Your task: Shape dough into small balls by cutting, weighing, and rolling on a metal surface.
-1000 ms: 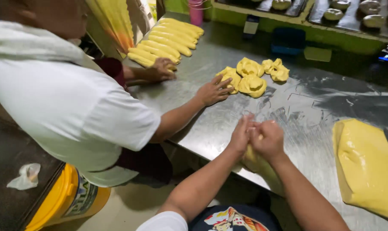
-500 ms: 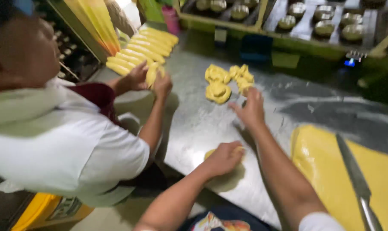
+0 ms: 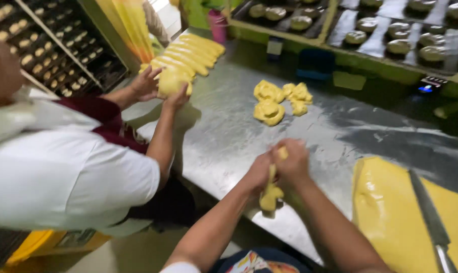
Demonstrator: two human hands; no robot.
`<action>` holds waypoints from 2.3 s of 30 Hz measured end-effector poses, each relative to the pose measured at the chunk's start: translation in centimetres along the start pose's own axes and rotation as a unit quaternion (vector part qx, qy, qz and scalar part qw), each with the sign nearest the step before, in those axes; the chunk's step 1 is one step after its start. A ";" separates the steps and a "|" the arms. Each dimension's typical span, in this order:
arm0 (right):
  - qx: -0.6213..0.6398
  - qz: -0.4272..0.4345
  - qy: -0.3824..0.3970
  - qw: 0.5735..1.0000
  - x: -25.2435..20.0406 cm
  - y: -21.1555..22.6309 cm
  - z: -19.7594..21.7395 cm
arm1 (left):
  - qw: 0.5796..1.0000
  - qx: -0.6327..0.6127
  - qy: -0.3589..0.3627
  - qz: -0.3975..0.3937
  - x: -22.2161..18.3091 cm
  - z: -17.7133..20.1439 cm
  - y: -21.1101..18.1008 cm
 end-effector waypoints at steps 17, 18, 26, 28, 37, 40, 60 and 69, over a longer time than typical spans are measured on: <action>-0.116 -0.138 -0.132 0.975 -1.2 7.3 1.1 | 0.982 -0.080 0.161 -0.064 -6.5 4.7 -1.1; -0.047 -0.101 -0.053 0.992 -1.5 10.1 0.5 | 0.986 -0.068 0.132 -0.080 -5.9 5.3 -2.5; -0.270 0.126 -0.072 0.952 3.8 1.9 2.0 | 0.838 0.308 0.237 -0.382 -9.6 -3.0 2.0; -0.133 -0.075 0.057 0.987 5.2 0.0 2.4 | 0.902 0.264 0.216 -0.264 -15.6 -5.3 -4.2; 0.047 0.056 -0.123 0.990 -1.5 1.7 0.5 | 0.987 -0.043 -0.138 0.067 -5.8 -0.7 -0.4; 0.216 -0.234 0.085 0.944 -1.8 6.7 0.4 | 0.944 -0.201 -0.205 0.161 1.4 4.8 6.7; -0.180 0.030 -0.039 0.982 -7.2 9.4 -1.6 | 0.981 -0.123 0.137 0.057 -5.7 5.7 -1.3; -0.050 0.064 0.037 0.996 -3.4 18.1 3.2 | 0.975 -0.150 0.021 0.162 -7.6 1.3 0.8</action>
Point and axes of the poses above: each hand's wrist, its own x-axis towards the middle knuckle, its own z-axis out of the back of the hand, y = z × x, the point moved 4 cm from there along x, towards the middle knuckle, and after that the axes turned 15 degrees about -y, right-handed, at the moved point
